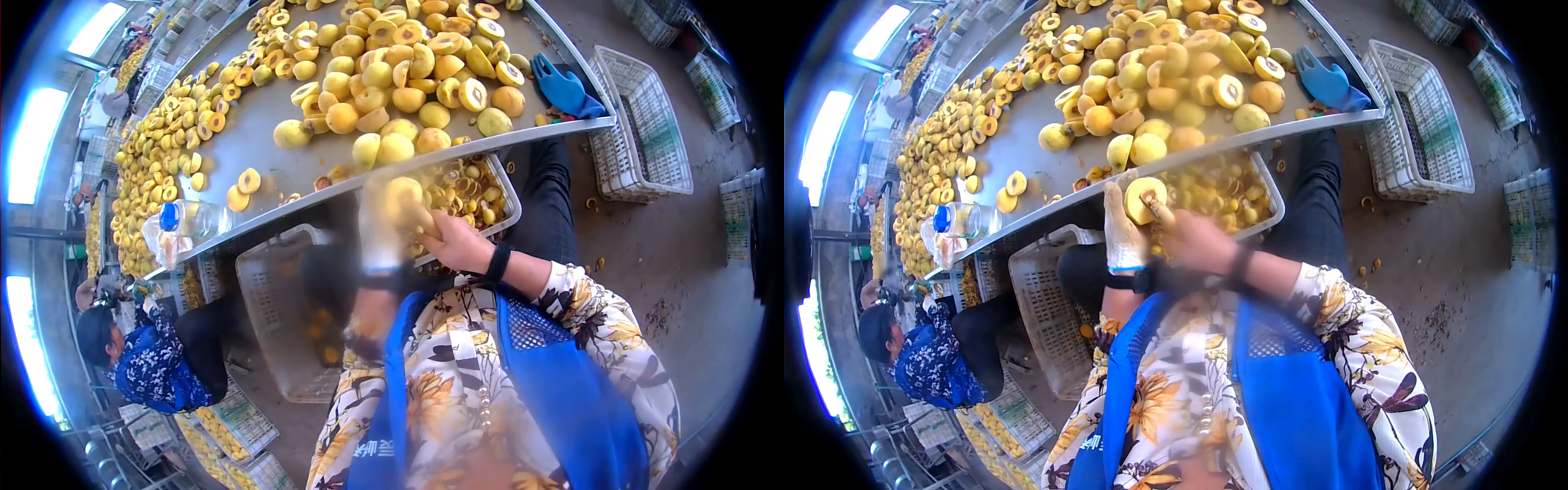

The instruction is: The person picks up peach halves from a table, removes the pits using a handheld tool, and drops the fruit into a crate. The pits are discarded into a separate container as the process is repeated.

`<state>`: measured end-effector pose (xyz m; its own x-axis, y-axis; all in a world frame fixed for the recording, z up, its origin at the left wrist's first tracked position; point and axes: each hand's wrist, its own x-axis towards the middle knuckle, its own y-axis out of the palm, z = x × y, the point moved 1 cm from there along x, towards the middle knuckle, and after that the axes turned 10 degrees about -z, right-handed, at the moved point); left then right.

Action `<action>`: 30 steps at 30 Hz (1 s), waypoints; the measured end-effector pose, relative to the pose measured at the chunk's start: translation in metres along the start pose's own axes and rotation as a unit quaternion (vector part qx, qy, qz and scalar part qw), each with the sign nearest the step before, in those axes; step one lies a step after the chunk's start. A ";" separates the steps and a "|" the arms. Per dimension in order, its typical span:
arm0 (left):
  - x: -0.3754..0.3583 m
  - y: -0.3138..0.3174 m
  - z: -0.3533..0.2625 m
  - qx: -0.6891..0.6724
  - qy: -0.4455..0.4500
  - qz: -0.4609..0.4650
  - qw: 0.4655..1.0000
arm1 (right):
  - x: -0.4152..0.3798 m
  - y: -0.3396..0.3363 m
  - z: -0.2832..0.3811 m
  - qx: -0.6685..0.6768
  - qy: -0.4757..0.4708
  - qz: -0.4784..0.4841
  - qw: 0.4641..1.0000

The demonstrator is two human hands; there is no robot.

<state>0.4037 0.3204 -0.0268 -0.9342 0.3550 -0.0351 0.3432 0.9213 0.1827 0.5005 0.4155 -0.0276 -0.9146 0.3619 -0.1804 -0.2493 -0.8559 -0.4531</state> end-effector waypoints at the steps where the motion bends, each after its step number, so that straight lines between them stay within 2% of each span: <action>1: -0.009 0.005 -0.006 -0.132 -0.055 -0.037 0.989 | -0.001 0.004 0.000 0.025 -0.008 -0.009 1.000; 2: -0.012 -0.001 0.008 -0.047 0.061 -0.050 0.996 | -0.004 0.009 0.001 0.051 -0.015 -0.017 0.998; 3: -0.015 -0.007 0.022 0.041 0.172 -0.083 0.981 | -0.006 0.012 0.002 0.076 -0.022 -0.025 0.997; 6: -0.021 -0.008 0.010 -0.058 0.090 -0.093 0.990 | -0.012 0.007 0.018 0.116 0.071 0.047 0.990; 8: -0.015 -0.012 0.019 -0.112 0.038 -0.105 0.987 | -0.012 0.012 0.014 0.135 0.047 0.049 0.989; 11: 0.000 -0.015 0.020 -0.255 -0.200 -0.100 0.941 | -0.020 0.010 0.025 0.178 0.047 0.065 0.981; 14: 0.002 -0.017 0.009 -0.264 -0.266 -0.042 0.926 | -0.024 0.017 0.023 0.207 0.061 0.075 0.974; 17: 0.001 -0.015 0.002 -0.290 -0.276 -0.012 0.916 | -0.023 0.021 0.018 0.215 0.085 0.090 0.969; 21: -0.002 -0.006 -0.019 -0.291 -0.284 -0.018 0.913 | -0.023 0.019 0.025 0.237 0.101 0.089 0.962; 24: 0.010 -0.018 0.003 -0.199 -0.194 -0.039 0.960 | -0.023 0.013 0.037 0.315 0.168 0.125 0.926; 26: 0.021 -0.021 0.011 -0.008 0.002 -0.063 0.998 | -0.017 0.010 0.035 0.382 0.203 0.184 0.882; 28: 0.024 -0.022 0.004 -0.050 -0.104 -0.089 0.989 | -0.012 0.009 0.036 0.436 0.233 0.223 0.840; 30: 0.024 -0.018 -0.008 -0.150 -0.162 -0.025 0.975 | -0.004 0.012 0.029 0.521 0.298 0.274 0.751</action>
<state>0.3738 0.3108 -0.0229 -0.8525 0.3878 -0.3504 0.2095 0.8677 0.4508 0.4922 0.3935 -0.0071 -0.7433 -0.3154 -0.5899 -0.2851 -0.6483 0.7060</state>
